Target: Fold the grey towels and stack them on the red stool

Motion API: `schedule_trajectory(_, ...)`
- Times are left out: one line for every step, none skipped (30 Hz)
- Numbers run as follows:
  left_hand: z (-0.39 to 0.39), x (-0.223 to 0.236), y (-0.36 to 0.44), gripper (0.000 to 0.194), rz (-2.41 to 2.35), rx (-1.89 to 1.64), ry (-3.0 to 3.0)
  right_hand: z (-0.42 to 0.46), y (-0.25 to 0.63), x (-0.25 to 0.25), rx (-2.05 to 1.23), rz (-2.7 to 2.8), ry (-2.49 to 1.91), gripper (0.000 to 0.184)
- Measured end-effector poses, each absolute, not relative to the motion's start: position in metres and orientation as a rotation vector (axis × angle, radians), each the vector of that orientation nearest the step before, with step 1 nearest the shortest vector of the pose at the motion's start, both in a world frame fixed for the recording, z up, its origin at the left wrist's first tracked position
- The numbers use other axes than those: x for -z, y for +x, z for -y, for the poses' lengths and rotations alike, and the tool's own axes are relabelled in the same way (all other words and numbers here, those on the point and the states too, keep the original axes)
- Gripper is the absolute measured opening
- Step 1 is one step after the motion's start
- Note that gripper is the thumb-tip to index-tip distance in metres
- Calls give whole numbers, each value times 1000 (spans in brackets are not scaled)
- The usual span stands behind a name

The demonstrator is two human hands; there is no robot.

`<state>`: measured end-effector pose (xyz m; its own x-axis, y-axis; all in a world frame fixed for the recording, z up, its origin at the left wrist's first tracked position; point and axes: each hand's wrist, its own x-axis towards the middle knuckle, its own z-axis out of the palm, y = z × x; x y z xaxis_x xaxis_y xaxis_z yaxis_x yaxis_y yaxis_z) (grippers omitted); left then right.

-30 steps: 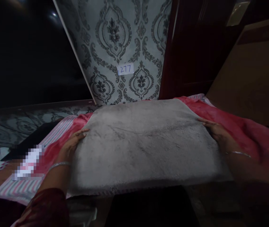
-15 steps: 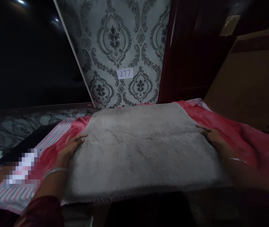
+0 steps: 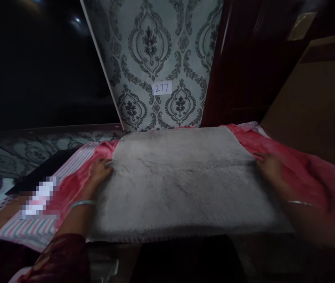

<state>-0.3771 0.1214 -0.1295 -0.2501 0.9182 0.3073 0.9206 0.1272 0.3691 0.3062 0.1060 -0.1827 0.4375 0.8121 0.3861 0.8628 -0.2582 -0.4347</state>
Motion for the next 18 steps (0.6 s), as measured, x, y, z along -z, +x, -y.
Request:
schedule_trajectory(-124,131,-367,39,2245,725,-1982,-109,287,180,133,1513,-2025,43)
schedule_trajectory(-127,133,-356,38,2138,685,-2080,-112,266,178,129,1622,-1948,42)
schedule_trajectory(-129,136,-344,39,2044,663,-2202,-115,244,177,111,1733,-1869,41)
schedule_trajectory(-131,139,-332,38,1953,641,-2311,-119,221,177,85,1838,-1790,41)
schedule_trajectory(-133,142,-322,37,1859,612,-2402,-122,200,179,61,1937,-1712,40)
schedule_trajectory(-134,146,-314,36,1779,584,-2474,-124,182,181,42,2024,-1642,40)
schedule_trajectory(-135,149,-308,35,1730,560,-2520,-127,166,184,31,2091,-1590,40)
schedule_trajectory(-136,152,-305,33,1716,546,-2540,-129,154,187,28,2142,-1560,41)
schedule_trajectory(-136,155,-304,32,1722,531,-2550,-131,145,191,32,2177,-1550,41)
schedule_trajectory(-136,158,-304,31,1736,522,-2549,-132,139,195,40,2198,-1555,41)
schedule_trajectory(-136,161,-306,30,1755,521,-2537,-133,135,200,50,2204,-1574,41)
schedule_trajectory(-136,164,-308,29,1771,525,-2521,-134,134,204,59,2200,-1595,40)
schedule_trajectory(-135,166,-310,28,1782,534,-2503,-135,133,207,67,2191,-1605,38)
schedule_trajectory(-135,168,-311,27,1785,544,-2490,-135,134,211,73,2180,-1600,36)
schedule_trajectory(-136,170,-311,26,1783,554,-2479,-136,134,214,80,2169,-1583,34)
schedule_trajectory(-136,170,-310,25,1778,563,-2469,-136,134,217,89,2157,-1558,32)
schedule_trajectory(-137,170,-308,24,1769,572,-2460,-136,134,219,103,2143,-1532,30)
schedule_trajectory(-138,170,-307,22,1758,584,-2449,-137,133,220,122,2131,-1511,29)
